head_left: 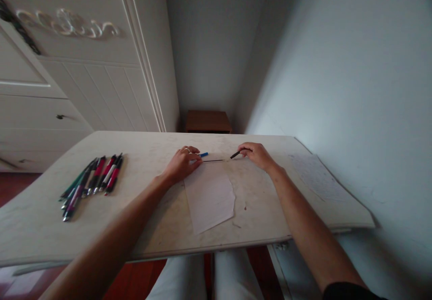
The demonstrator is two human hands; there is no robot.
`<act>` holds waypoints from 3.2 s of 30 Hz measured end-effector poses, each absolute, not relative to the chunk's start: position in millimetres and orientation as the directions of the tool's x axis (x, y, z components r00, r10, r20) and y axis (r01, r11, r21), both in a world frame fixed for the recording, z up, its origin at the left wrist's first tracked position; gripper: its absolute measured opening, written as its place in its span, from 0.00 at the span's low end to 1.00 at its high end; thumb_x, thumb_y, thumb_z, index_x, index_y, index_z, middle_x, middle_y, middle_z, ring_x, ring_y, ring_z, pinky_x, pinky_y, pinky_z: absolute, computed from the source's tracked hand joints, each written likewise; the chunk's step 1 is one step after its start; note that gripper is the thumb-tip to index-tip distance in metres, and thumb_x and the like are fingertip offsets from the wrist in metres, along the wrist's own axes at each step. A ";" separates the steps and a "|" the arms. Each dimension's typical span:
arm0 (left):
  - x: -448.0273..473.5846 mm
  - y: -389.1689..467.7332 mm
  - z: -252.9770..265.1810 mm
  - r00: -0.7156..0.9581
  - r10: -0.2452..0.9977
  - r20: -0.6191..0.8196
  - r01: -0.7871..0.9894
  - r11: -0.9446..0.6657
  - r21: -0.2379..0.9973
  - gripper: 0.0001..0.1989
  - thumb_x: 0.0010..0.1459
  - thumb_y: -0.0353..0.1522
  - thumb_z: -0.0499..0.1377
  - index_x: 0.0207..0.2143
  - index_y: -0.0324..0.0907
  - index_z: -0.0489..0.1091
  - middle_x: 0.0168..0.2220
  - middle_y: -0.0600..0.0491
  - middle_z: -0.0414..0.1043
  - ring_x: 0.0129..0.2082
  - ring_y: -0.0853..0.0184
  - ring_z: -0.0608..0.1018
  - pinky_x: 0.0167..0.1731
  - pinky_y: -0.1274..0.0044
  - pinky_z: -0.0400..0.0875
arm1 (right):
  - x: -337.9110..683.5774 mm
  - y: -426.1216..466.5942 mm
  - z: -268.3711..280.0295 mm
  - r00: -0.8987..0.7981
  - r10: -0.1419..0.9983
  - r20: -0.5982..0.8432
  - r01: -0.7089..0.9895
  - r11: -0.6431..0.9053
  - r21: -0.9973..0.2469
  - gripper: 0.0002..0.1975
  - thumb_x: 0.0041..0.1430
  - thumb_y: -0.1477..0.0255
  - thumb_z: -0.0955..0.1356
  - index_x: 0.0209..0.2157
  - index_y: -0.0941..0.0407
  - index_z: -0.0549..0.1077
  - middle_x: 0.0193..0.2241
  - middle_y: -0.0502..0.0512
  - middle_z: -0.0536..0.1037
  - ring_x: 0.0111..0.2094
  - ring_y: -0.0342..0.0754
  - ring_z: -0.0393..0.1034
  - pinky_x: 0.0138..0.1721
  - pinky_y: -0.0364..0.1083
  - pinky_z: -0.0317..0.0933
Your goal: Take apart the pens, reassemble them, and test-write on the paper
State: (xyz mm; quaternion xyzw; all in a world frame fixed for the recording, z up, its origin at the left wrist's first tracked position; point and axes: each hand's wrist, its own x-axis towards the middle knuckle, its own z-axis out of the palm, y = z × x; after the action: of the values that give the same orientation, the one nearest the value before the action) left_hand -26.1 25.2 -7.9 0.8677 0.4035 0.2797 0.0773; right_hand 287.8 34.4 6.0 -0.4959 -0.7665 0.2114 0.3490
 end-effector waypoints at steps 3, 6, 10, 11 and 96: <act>-25.4 24.1 -8.2 0.529 0.741 0.415 0.646 -0.668 0.369 0.10 0.60 0.35 0.57 0.35 0.45 0.79 0.46 0.47 0.74 0.45 0.60 0.74 0.49 0.65 0.69 | 288.5 33.7 7.6 -0.239 0.905 0.352 0.620 0.421 -0.662 0.08 0.52 0.74 0.65 0.30 0.55 0.77 0.28 0.52 0.79 0.28 0.46 0.70 0.35 0.44 0.62; -26.0 23.6 -7.3 0.531 0.744 0.405 0.645 -0.665 0.377 0.11 0.60 0.37 0.57 0.37 0.44 0.79 0.46 0.46 0.74 0.46 0.59 0.74 0.50 0.64 0.68 | 288.7 33.8 7.5 -0.199 0.901 0.386 0.630 0.419 -0.653 0.08 0.53 0.73 0.65 0.30 0.55 0.77 0.25 0.52 0.77 0.28 0.46 0.70 0.34 0.44 0.61; -33.6 24.4 -0.1 0.530 0.746 0.403 0.650 -0.663 0.371 0.11 0.56 0.39 0.61 0.38 0.45 0.78 0.49 0.46 0.73 0.50 0.58 0.73 0.53 0.63 0.66 | 287.0 35.0 4.1 -0.127 0.905 0.406 0.609 0.394 -0.689 0.09 0.56 0.69 0.65 0.34 0.56 0.76 0.22 0.50 0.74 0.25 0.45 0.68 0.29 0.43 0.59; -36.4 24.7 2.2 0.531 0.746 0.402 0.652 -0.663 0.369 0.11 0.55 0.39 0.62 0.38 0.45 0.78 0.49 0.46 0.72 0.51 0.57 0.72 0.53 0.62 0.66 | 285.8 35.1 2.9 -0.118 0.905 0.408 0.598 0.393 -0.698 0.09 0.57 0.68 0.65 0.35 0.56 0.76 0.22 0.50 0.75 0.25 0.45 0.68 0.28 0.43 0.59; -31.1 24.9 0.9 0.416 0.816 0.401 0.614 -0.577 0.538 0.13 0.60 0.35 0.54 0.40 0.40 0.76 0.40 0.48 0.79 0.38 0.61 0.79 0.40 0.69 0.74 | 248.5 24.3 -9.4 -0.335 0.839 0.428 0.723 0.520 -0.455 0.06 0.57 0.72 0.70 0.28 0.55 0.80 0.29 0.54 0.77 0.34 0.47 0.70 0.38 0.45 0.61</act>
State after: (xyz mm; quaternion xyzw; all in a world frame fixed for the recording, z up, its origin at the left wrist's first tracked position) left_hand -31.1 24.9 0.9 0.8268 0.4326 0.3240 0.1558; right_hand 248.5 24.3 -9.4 -0.4812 -0.8118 0.0915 0.3179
